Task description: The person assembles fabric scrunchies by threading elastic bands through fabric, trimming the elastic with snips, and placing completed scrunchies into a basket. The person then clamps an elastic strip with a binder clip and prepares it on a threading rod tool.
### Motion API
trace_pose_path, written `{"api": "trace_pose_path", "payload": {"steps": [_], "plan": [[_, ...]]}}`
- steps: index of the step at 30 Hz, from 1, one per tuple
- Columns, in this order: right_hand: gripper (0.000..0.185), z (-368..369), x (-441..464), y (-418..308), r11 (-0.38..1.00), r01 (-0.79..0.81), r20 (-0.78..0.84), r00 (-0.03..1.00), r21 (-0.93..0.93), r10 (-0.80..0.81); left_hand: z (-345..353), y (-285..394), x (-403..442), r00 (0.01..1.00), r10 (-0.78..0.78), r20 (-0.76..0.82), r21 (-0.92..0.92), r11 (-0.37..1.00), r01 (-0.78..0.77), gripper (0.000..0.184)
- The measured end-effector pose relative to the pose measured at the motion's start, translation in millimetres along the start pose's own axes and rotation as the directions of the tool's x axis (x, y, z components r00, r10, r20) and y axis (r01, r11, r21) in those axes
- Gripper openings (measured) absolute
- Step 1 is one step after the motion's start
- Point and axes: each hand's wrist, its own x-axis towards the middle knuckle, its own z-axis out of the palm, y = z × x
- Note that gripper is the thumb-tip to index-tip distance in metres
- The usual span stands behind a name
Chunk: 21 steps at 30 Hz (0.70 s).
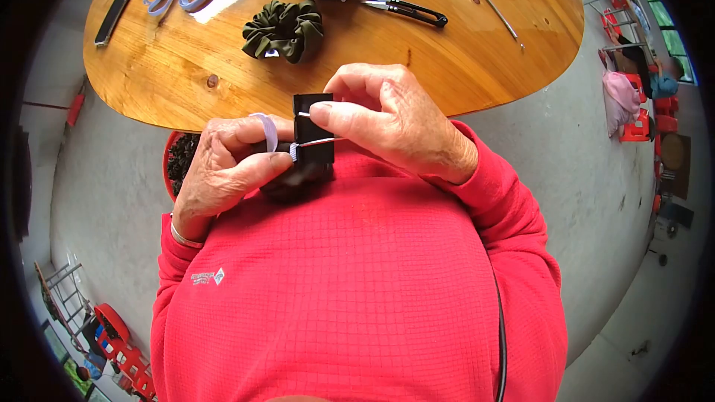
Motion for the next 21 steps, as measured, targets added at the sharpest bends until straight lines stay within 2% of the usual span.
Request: {"api": "trace_pose_path", "payload": {"steps": [3, 5, 8, 12, 14, 15, 16, 17, 19, 21], "plan": [[0.022, -3, 1, 0, 1.000, 0.005, -0.021, 1.000, -0.022, -0.006, -3, -4, 7, 0.999, 0.038, 0.020, 0.119, 0.992, -0.041, 0.010], [0.021, -5, 1, 1, 0.999, -0.028, -0.014, 1.000, -0.029, 0.027, -3, -8, 10, 0.999, 0.043, 0.030, 0.054, 0.998, -0.045, 0.009], [0.020, -6, 3, 5, 1.000, 0.016, -0.057, 0.998, 0.003, -0.015, -4, -8, 12, 0.999, 0.009, 0.040, 0.012, 1.000, -0.010, 0.006], [0.018, -11, 1, 6, 0.995, 0.022, -0.162, 0.987, 0.092, -0.007, -3, -8, 14, 0.998, -0.046, 0.030, -0.084, 0.995, 0.048, 0.005], [0.019, -19, -1, 8, 0.952, 0.131, -0.305, 0.928, -0.277, -0.216, -3, -7, 14, 0.998, -0.048, 0.030, -0.108, 0.993, 0.050, 0.005], [0.020, -24, -2, 8, 0.877, 0.155, -0.341, 0.879, -0.456, -0.333, -3, -7, 14, 0.998, -0.048, 0.030, -0.121, 0.991, 0.051, 0.005], [0.023, -32, 3, 15, 0.680, 0.232, -0.307, 0.760, -0.695, -0.573, -3, -8, 14, 0.999, -0.040, 0.027, -0.110, 0.993, 0.042, 0.005], [0.023, -37, 3, 16, 0.542, 0.137, -0.314, 0.688, -0.829, -0.654, -3, -9, 15, 0.999, -0.031, 0.025, -0.100, 0.994, 0.034, 0.006], [0.025, -55, 7, 25, 0.205, -0.061, -0.202, 0.583, -0.977, -0.787, -3, -9, 15, 0.999, -0.026, 0.020, -0.084, 0.996, 0.027, 0.006], [0.027, -71, 14, 37, 0.110, -0.178, -0.190, 0.537, -0.978, -0.822, -1, -9, 16, 0.999, -0.031, 0.015, -0.071, 0.997, 0.032, 0.006]]}}
